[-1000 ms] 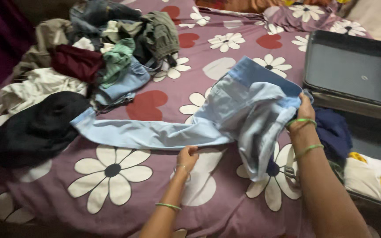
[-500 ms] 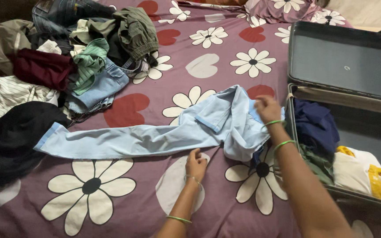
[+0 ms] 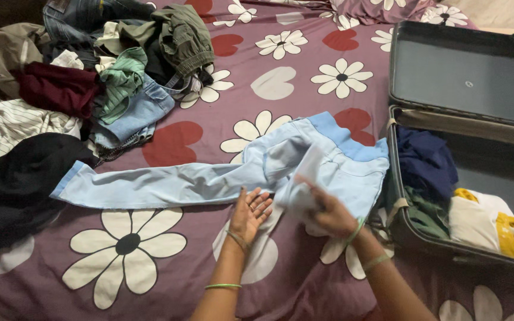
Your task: The person folds a yellow and white top and a pair of light blue jeans on a bed. They smooth the fabric, fold the items into compact rectangles, and place them into an open suitcase.
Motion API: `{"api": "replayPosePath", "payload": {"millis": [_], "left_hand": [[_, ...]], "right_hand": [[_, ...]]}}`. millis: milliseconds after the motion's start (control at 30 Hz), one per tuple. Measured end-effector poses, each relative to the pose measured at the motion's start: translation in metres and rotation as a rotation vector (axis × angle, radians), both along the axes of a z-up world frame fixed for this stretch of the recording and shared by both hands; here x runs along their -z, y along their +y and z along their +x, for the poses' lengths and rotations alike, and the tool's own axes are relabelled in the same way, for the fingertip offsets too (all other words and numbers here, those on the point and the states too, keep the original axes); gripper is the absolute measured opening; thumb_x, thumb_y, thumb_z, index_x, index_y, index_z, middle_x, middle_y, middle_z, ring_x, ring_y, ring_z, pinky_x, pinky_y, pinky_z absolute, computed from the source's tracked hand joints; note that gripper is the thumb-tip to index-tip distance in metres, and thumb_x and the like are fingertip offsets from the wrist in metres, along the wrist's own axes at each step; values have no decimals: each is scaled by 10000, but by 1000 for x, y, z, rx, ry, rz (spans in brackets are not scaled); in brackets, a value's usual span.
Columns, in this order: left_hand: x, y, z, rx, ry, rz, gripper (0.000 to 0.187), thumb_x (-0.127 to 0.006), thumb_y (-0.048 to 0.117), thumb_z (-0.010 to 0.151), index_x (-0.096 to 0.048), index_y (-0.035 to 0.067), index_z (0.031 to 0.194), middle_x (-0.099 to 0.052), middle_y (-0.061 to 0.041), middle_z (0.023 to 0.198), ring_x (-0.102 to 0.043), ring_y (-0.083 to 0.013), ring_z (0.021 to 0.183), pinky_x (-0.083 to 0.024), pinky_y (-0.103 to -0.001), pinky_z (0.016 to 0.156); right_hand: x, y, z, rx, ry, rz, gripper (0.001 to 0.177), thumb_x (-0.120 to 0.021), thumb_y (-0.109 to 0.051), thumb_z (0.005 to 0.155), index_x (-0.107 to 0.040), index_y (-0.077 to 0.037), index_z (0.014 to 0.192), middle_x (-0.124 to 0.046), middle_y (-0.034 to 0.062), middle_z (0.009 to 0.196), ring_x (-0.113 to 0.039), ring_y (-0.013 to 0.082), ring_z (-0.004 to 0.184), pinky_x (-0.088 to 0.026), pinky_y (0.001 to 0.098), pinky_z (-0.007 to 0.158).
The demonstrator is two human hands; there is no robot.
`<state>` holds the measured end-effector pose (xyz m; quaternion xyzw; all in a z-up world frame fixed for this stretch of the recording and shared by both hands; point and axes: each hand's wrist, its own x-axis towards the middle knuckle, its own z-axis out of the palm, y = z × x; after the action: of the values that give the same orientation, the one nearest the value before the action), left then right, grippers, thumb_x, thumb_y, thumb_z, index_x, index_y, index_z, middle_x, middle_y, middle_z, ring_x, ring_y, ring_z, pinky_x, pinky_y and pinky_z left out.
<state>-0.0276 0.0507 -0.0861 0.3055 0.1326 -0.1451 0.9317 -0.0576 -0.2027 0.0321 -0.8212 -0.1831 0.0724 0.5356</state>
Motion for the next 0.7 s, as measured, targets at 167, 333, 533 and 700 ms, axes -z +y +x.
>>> {"api": "replayPosePath", "payload": {"millis": [167, 333, 533, 700], "left_hand": [[-39, 25, -34, 62, -116, -195, 831, -522, 739, 851, -499, 160, 1446, -659, -126, 1199, -610, -298, 1102, -493, -499, 953], [-42, 46, -65, -32, -138, -165, 670, -708, 463, 866, -558, 94, 1404, -682, -76, 1278, -663, -252, 1147, -523, -447, 996], [-29, 64, -70, -213, -119, -217, 447, -780, 205, 901, -626, 75, 1300, -686, -68, 1221, -679, -246, 1094, -543, -429, 973], [-23, 124, -106, -548, -225, -183, 370, -734, 114, 890, -636, 74, 1245, -693, -82, 1153, -681, -278, 1082, -554, -512, 971]], "right_hand": [[-1, 22, -88, -563, -359, -418, 1062, -749, 2, 613, -423, -204, 1602, -707, 92, 1061, -615, 290, 932, -483, 394, 941], [8, 41, -131, -628, -373, -640, 903, -753, -119, 733, -429, -217, 1570, -616, 72, 847, -634, 284, 903, -328, 554, 1118], [6, 42, -144, -507, -424, -578, 819, -734, -111, 735, -459, -152, 1506, -626, 94, 913, -629, 311, 959, -368, 510, 1077], [12, 26, -142, -327, -576, -250, 705, -689, 5, 787, -503, -75, 1462, -626, 212, 1287, -593, 393, 1160, -444, 465, 1016]]}}
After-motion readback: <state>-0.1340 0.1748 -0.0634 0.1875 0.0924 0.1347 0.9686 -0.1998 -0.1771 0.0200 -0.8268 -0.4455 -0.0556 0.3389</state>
